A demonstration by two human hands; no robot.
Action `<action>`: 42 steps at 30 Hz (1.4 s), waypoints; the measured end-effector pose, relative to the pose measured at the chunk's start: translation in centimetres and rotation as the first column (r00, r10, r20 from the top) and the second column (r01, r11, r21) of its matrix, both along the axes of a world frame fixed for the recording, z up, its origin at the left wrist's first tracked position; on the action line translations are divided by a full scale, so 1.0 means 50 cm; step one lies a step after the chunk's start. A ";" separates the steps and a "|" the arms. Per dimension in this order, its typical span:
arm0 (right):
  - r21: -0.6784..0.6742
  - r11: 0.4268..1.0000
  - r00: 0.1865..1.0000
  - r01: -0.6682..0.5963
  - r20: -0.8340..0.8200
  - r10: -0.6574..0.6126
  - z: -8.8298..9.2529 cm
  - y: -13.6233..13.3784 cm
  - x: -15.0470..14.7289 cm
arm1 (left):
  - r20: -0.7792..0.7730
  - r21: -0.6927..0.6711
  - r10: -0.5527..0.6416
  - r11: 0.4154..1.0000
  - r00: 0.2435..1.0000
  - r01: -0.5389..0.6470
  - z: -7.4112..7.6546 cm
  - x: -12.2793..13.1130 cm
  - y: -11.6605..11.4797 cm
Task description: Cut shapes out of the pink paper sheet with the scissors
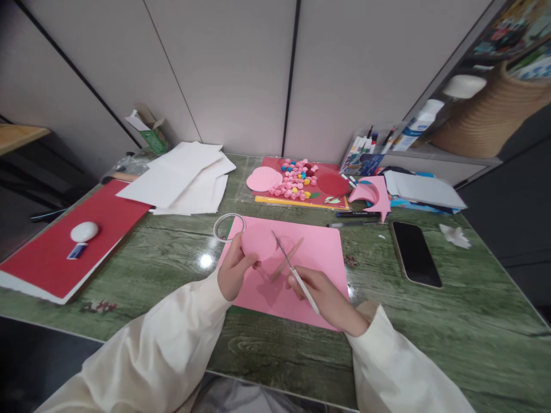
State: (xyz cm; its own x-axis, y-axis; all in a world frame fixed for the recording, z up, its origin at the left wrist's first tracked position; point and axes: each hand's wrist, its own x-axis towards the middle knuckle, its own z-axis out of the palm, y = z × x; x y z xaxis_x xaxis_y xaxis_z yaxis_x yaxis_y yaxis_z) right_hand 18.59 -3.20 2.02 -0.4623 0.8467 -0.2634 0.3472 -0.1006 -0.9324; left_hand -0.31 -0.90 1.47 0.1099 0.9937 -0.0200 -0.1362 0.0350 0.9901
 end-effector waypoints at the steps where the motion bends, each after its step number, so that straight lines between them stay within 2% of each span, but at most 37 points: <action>1: 0.001 1.000 1.000 -0.001 0.001 0.001 -0.001 0.000 0.000 | 0.003 0.003 0.003 1.000 1.000 -0.003 0.000 0.000 0.000; 18: -0.021 0.999 1.000 -0.025 0.018 0.025 -0.008 0.002 0.003 | 0.011 0.024 0.086 0.996 0.996 -0.086 0.003 -0.002 0.005; 29: -0.008 1.000 1.000 -0.012 -0.014 0.012 -0.002 0.002 0.005 | -0.042 -0.080 0.004 0.997 0.999 -0.008 0.002 -0.002 0.000; 42: 0.000 1.000 1.000 -0.003 0.017 0.003 -0.009 0.001 0.009 | -0.007 -0.039 0.039 0.998 0.999 -0.039 0.011 -0.004 0.003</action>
State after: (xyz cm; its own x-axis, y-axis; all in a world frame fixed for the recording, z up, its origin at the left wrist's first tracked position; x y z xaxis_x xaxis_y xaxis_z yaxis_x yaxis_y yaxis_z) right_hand 19.05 -3.14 1.57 -0.4599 0.8455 -0.2713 0.3634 -0.0996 -0.9263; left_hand -0.50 -0.73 2.03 0.0711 0.9957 -0.0595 -0.1317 0.0685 0.9889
